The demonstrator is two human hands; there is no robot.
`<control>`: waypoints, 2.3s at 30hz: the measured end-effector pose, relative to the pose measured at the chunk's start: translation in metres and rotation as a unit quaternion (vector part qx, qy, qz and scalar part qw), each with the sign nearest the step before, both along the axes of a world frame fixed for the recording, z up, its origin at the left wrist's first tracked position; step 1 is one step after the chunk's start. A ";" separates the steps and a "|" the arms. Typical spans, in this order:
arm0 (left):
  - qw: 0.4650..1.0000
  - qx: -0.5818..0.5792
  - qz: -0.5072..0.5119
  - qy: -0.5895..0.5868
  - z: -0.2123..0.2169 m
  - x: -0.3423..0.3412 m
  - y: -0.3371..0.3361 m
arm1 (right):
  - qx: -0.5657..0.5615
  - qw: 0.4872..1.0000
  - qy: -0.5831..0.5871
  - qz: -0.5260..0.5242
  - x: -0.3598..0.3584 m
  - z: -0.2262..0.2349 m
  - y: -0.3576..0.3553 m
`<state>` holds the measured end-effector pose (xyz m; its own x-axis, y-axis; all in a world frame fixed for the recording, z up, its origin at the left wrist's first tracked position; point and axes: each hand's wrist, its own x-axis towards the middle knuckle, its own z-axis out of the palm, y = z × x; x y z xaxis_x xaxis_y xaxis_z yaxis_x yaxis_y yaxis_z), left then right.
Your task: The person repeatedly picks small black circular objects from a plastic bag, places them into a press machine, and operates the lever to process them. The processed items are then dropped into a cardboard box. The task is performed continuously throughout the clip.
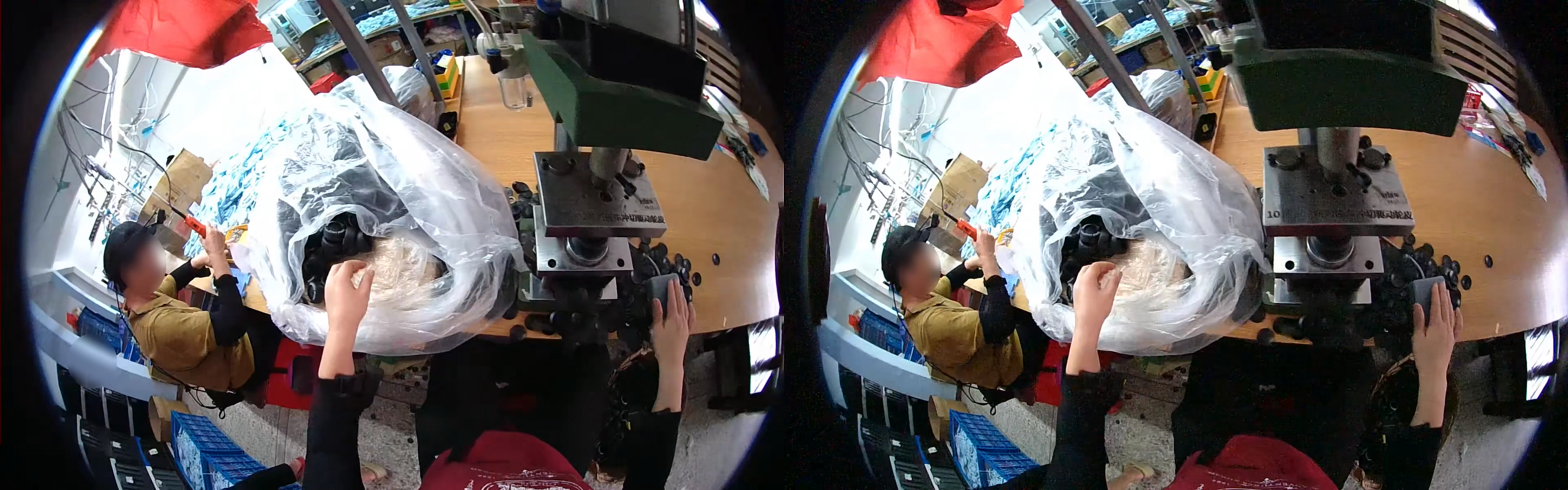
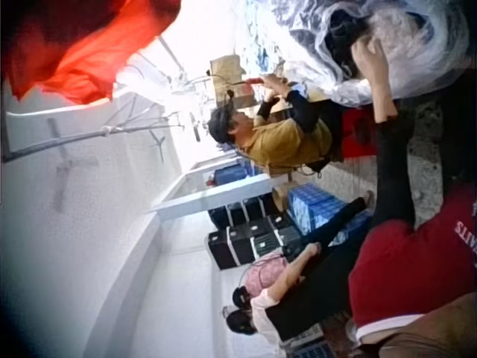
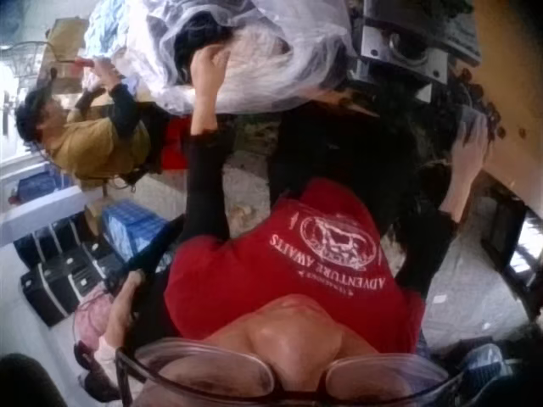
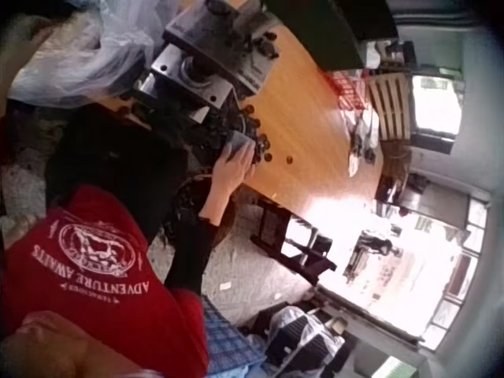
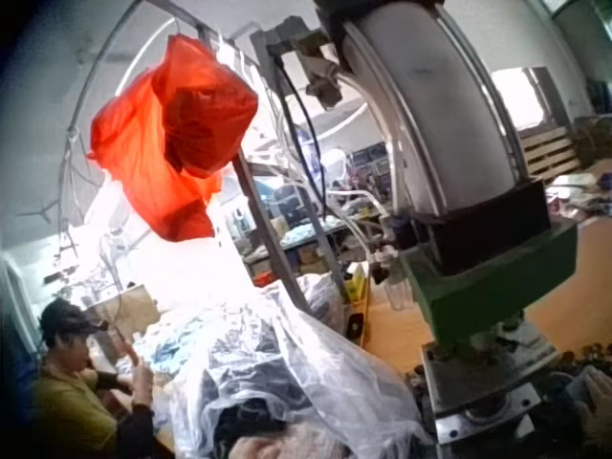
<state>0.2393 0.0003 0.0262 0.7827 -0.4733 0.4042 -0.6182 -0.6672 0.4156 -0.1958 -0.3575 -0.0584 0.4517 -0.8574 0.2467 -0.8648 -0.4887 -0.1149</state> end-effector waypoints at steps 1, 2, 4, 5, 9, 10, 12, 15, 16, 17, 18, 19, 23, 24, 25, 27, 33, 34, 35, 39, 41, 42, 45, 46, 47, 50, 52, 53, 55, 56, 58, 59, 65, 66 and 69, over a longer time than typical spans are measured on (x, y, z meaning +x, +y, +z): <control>0.999 -0.004 -0.008 -0.046 -0.005 0.020 0.011 | -0.007 1.000 -0.025 0.003 -0.003 -0.003 0.002; 0.999 0.025 0.022 -0.040 -0.008 0.038 0.018 | -0.047 0.996 -0.064 0.037 -0.007 -0.006 0.007; 0.995 0.038 0.039 -0.085 -0.011 0.067 0.025 | -0.091 0.989 -0.101 0.057 -0.014 -0.011 0.019; 0.993 0.022 0.023 -0.115 -0.014 0.076 0.024 | -0.098 0.987 -0.108 0.067 -0.015 -0.013 0.027; 0.988 0.060 0.004 -0.142 -0.018 0.096 0.000 | -0.097 0.983 -0.121 0.100 -0.011 -0.003 0.051; 0.974 0.155 0.052 -0.158 -0.020 0.097 -0.007 | -0.100 0.981 -0.126 0.106 -0.009 0.003 0.055; 0.961 0.235 0.030 -0.143 -0.016 0.103 -0.015 | -0.108 0.978 -0.139 0.117 -0.008 0.015 0.065; 0.964 0.229 0.015 -0.132 -0.010 0.105 -0.016 | -0.130 0.973 -0.148 0.121 -0.006 0.033 0.070; 0.963 0.227 -0.013 -0.147 -0.007 0.105 -0.014 | -0.138 0.970 -0.156 0.125 -0.004 0.039 0.071; 0.954 0.234 -0.052 -0.179 -0.005 0.103 -0.011 | -0.131 0.967 -0.178 0.128 0.000 0.044 0.072; 0.956 0.231 -0.073 -0.164 -0.002 0.101 -0.008 | -0.124 0.961 -0.207 0.134 0.006 0.049 0.074; 0.956 0.224 -0.082 -0.171 0.000 0.097 -0.006 | -0.123 0.954 -0.227 0.152 0.012 0.056 0.076; 0.989 0.013 -0.102 -0.102 0.005 0.075 0.001 | -0.104 0.925 -0.278 0.237 0.057 0.083 0.085; 0.994 -0.063 -0.090 -0.027 0.007 0.069 0.000 | -0.084 0.927 -0.281 0.235 0.070 0.090 0.087; 0.970 -0.184 -0.100 0.121 0.008 0.058 0.003 | -0.085 0.913 -0.321 0.237 0.083 0.097 0.087; 0.882 -0.341 -0.106 0.308 0.015 0.038 0.006 | -0.067 0.894 -0.382 0.226 0.108 0.109 0.085; 0.758 -0.403 -0.140 0.493 0.033 -0.043 0.004 | -0.023 0.893 -0.403 0.198 0.157 0.132 0.076; 0.786 -0.357 -0.156 0.479 0.039 -0.055 0.000 | -0.052 0.900 -0.390 0.184 0.163 0.131 0.077; 0.813 -0.330 -0.140 0.458 0.042 -0.068 -0.006 | -0.056 0.904 -0.393 0.158 0.167 0.129 0.077; 0.775 -0.284 -0.346 0.446 0.057 -0.108 -0.046 | -0.067 0.921 -0.363 0.128 0.168 0.120 0.076; 0.821 -0.217 -0.358 0.389 0.058 -0.121 -0.079 | -0.056 0.919 -0.367 0.131 0.165 0.118 0.075; 0.840 -0.193 -0.354 0.363 0.058 -0.125 -0.099 | -0.040 0.919 -0.367 0.135 0.164 0.119 0.073; 0.886 -0.196 -0.319 0.273 0.053 -0.135 -0.143 | 0.069 0.933 -0.329 0.127 0.159 0.120 0.070; 0.871 -0.200 -0.348 0.283 0.053 -0.134 -0.154 | 0.104 0.926 -0.338 0.135 0.155 0.119 0.070; 0.870 -0.200 -0.337 0.298 0.050 -0.137 -0.158 | 0.083 0.921 -0.352 0.147 0.149 0.117 0.071; 0.864 -0.191 -0.347 0.312 0.047 -0.135 -0.163 | -0.003 0.882 -0.442 0.163 0.107 0.093 0.084; 0.864 -0.169 -0.371 0.296 0.044 -0.132 -0.165 | 0.019 0.872 -0.461 0.164 0.055 0.061 0.095; 0.866 -0.150 -0.385 0.281 0.042 -0.130 -0.167 | 0.026 0.894 -0.430 0.123 0.026 0.041 0.100; 0.879 -0.116 -0.413 0.209 0.037 -0.127 -0.178 | 0.052 0.929 -0.367 0.014 -0.035 0.000 0.110; 0.888 -0.113 -0.408 0.178 0.034 -0.126 -0.184 | 0.088 0.936 -0.334 -0.070 -0.064 -0.020 0.115; 0.903 -0.104 -0.400 0.115 0.028 -0.127 -0.200 | 0.153 0.943 -0.243 -0.169 -0.116 -0.053 0.120; 0.872 -0.168 -0.415 0.198 0.026 -0.129 -0.213 | 0.129 0.956 -0.179 -0.193 -0.135 -0.066 0.123; 0.909 -0.062 -0.351 0.217 0.043 -0.139 -0.218 | 0.064 0.979 -0.126 -0.147 -0.147 -0.080 0.120; 0.913 -0.090 -0.351 0.186 0.046 -0.147 -0.220 | 0.051 0.979 -0.151 -0.129 -0.137 -0.073 0.114; 0.938 -0.067 -0.316 0.127 0.057 -0.165 -0.213 | 0.003 0.972 -0.228 -0.060 -0.094 -0.046 0.103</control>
<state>0.0742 -0.2124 0.0835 0.4421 -0.8333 0.3319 -0.7421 -0.1320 0.6572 -0.2899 -0.2542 -0.1041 0.1938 -0.8994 0.3917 -0.7745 -0.3854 -0.5017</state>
